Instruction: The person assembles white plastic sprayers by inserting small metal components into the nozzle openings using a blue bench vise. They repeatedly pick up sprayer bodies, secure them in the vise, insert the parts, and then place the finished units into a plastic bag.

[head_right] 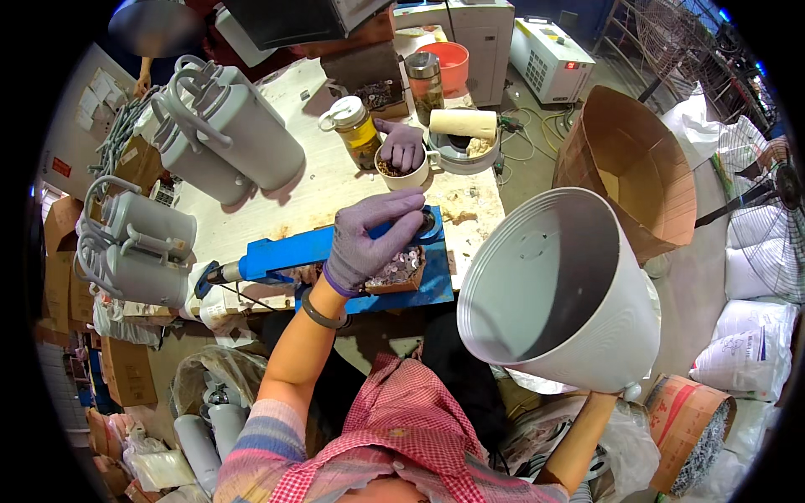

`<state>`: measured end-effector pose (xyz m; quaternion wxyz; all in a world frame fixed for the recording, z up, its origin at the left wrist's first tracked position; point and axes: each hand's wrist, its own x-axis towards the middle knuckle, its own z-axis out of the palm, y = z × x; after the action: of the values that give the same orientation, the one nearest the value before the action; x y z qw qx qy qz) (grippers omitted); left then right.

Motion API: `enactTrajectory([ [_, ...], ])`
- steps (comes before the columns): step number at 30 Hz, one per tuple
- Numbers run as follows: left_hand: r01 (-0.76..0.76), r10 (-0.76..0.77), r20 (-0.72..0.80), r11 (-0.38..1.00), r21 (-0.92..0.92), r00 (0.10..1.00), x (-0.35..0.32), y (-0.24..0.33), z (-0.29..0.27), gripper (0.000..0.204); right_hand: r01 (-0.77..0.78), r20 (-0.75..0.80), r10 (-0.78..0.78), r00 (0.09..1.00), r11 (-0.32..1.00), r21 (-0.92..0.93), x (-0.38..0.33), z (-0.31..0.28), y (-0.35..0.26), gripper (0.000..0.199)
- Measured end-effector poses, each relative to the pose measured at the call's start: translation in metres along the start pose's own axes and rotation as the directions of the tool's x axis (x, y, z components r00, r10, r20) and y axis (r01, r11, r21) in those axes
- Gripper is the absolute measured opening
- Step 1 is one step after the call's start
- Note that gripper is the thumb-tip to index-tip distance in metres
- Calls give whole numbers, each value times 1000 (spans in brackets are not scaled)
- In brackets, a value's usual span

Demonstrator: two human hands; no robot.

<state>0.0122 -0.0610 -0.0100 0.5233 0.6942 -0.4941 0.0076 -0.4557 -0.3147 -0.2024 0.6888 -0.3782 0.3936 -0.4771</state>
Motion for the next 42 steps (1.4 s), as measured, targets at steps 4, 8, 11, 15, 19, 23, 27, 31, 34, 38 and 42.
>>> enactTrajectory([
  [4,318,-316,49,911,-264,947,-1,-4,4,23,208,125,-185,975,956,-205,19,23,-39,48],
  [8,346,-322,127,883,-318,938,-3,-4,1,41,496,325,-396,859,803,-330,45,67,-88,48],
  [11,308,-299,92,837,-453,950,-9,1,-8,66,377,226,-317,921,870,-318,71,117,-108,48],
  [15,447,-437,194,607,-657,878,-44,6,-20,64,259,315,-201,928,954,-153,87,188,-111,47],
  [19,559,-617,22,697,-450,787,-94,-3,-20,45,432,453,-273,849,852,-296,70,268,-87,44],
  [23,456,-629,-414,770,-446,658,-115,-21,-49,44,573,689,-256,678,771,-277,40,347,-21,45],
  [27,502,-595,-489,802,-323,638,-130,-17,-90,53,436,731,-217,647,892,-121,16,372,35,54],
  [31,564,-613,-443,786,-255,654,-135,-17,-96,50,451,695,-301,653,892,-38,14,368,56,52],
  [34,492,-569,-487,821,-290,662,-133,-21,-89,50,490,683,-359,636,872,2,17,367,58,51],
  [38,454,-571,-503,821,-346,649,-131,-24,-88,49,507,710,-370,599,861,21,18,365,61,51],
  [42,466,-619,-476,785,-408,626,-140,-28,-92,47,510,715,-362,597,860,10,18,363,63,51],
])
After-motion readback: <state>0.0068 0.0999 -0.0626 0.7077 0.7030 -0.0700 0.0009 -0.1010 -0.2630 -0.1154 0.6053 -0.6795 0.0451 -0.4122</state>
